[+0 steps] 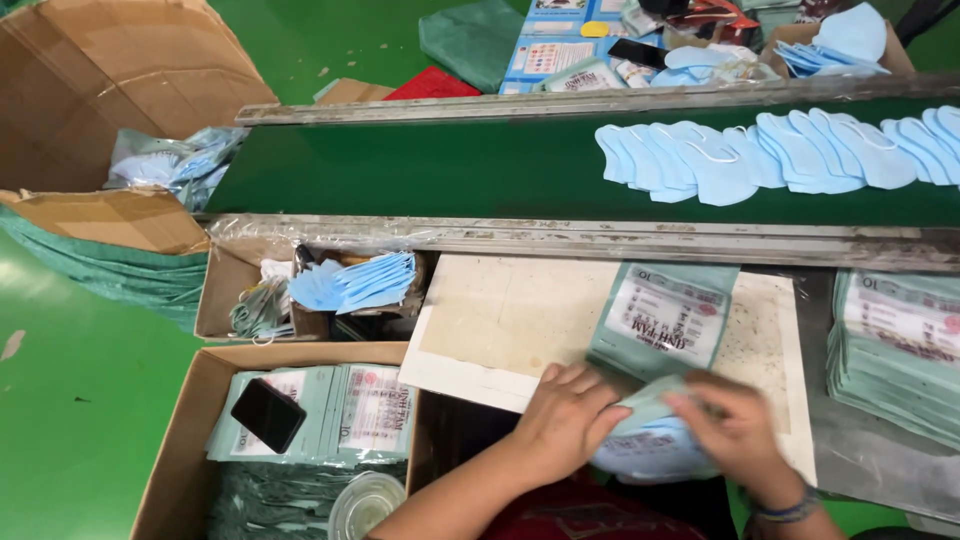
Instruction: Packaging stacks of blue face masks into plastic bags and organizing them for transport.
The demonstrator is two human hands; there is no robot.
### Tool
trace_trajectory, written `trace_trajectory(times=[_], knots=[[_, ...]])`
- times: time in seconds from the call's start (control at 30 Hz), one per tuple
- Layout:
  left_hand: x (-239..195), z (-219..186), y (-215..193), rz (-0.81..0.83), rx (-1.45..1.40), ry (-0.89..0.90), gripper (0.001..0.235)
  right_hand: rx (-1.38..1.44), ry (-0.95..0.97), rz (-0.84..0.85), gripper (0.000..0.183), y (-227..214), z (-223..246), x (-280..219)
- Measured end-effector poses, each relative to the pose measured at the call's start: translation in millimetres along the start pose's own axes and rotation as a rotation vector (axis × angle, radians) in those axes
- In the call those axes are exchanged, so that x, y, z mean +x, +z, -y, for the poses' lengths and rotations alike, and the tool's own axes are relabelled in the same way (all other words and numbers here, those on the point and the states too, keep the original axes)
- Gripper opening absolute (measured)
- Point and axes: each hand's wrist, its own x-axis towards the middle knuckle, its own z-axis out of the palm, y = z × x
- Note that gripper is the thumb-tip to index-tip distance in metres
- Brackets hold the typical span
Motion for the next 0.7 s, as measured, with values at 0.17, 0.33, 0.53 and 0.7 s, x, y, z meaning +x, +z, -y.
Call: trace_trajectory(times=[0.17,0.33,0.53,0.7], knots=[[3,98,-12,0.115,-0.192,-0.193,0.020,-0.012,0.032,-0.126,0.017,2,-14,27],[-11,290,-191,-0.499,0.765,0.053,0.040,-0.055,-0.107,-0.281,0.031,-36,23,112],[43,353,-194,-0.995,-0.098,-0.500,0.049,-0.264,-0.020,-0.587,0.026,-72,-120,202],[205,284,-41,-0.149,0.431,-0.369,0.079,-0.875,0.042,-0.787,0.040,-53,-167,228]])
